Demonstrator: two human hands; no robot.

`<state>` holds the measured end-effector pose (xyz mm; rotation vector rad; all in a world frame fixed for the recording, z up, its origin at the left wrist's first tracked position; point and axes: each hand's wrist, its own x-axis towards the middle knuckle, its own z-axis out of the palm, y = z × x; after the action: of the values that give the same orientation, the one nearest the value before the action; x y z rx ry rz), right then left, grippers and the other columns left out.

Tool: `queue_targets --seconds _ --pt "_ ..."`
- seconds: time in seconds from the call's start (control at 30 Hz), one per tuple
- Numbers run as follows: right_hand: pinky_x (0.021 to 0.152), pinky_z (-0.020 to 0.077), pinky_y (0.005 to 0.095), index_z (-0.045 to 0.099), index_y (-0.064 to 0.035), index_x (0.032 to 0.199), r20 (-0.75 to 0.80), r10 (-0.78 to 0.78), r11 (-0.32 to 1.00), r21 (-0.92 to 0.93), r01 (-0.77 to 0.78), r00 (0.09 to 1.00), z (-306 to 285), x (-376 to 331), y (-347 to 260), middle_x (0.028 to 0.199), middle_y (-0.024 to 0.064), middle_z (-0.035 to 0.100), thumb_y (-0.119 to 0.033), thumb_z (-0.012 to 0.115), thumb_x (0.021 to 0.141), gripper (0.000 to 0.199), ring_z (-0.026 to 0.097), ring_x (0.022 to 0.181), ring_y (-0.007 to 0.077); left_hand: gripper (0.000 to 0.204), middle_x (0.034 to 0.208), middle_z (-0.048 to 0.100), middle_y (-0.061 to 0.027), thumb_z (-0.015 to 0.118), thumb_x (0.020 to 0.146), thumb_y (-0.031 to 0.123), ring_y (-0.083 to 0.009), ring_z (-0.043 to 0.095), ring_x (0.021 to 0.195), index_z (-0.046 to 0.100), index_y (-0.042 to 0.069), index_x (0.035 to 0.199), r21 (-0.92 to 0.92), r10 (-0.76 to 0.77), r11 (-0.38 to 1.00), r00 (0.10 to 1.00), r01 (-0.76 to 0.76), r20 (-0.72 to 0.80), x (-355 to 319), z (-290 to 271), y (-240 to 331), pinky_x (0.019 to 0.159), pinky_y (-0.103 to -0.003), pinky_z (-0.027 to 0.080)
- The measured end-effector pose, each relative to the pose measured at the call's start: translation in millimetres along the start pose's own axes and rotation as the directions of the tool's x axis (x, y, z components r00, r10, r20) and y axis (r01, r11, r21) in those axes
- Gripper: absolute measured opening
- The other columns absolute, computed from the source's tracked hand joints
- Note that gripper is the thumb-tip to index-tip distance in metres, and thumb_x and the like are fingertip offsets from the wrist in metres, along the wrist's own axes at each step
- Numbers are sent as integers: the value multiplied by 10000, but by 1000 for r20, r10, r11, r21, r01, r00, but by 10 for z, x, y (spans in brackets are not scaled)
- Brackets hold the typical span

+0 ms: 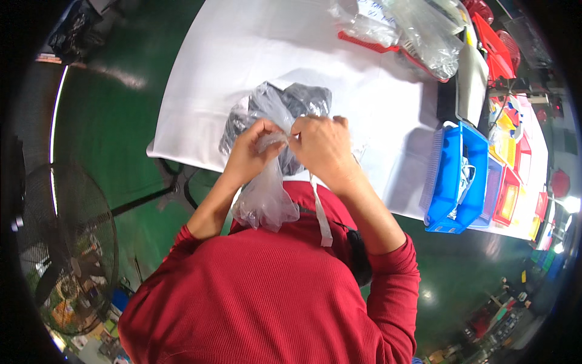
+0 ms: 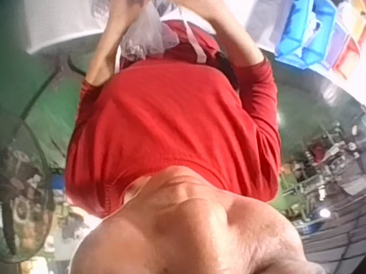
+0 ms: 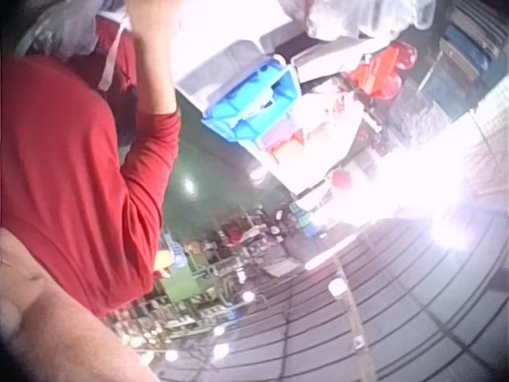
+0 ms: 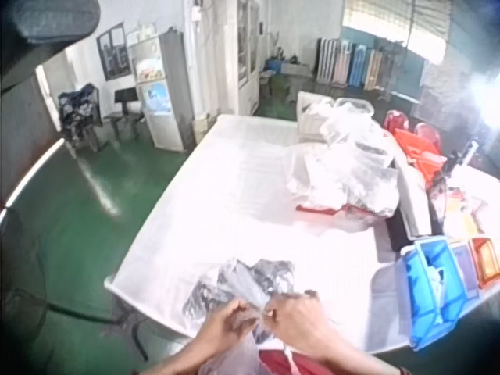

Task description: The person unpacks plastic bags containing small parts, ties them, and transfers contents into colored baskets. They then move and arrange multiple baskets on a table.

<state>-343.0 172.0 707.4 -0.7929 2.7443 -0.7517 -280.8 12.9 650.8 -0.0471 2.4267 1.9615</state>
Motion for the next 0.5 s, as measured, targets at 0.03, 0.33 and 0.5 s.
queue_targets --seconds 0.03,0.33,0.5 --pt "748 419 390 640 -92 726 7 5 997 -78 -4 1000 12 11 22 712 65 632 -209 610 713 121 613 691 219 211 888 581 -32 634 762 -28 -111 555 871 515 27 927 33 34 999 999 -34 -11 48 43 -1 789 -249 434" --pt "754 461 429 623 -1 754 22 89 990 -107 -87 996 108 64 89 749 180 612 -246 566 673 264 601 737 326 235 854 637 -159 648 748 47 -304 638 827 501 30 930 151 33 988 999 -32 -5 124 158 97 687 -336 485" --pt "654 478 391 635 2 750 74 194 901 382 -208 978 263 67 380 722 219 613 -296 581 656 317 604 690 352 186 847 613 -161 614 772 54 -351 597 814 507 41 923 380 147 909 985 -169 87 184 133 221 675 -383 463"
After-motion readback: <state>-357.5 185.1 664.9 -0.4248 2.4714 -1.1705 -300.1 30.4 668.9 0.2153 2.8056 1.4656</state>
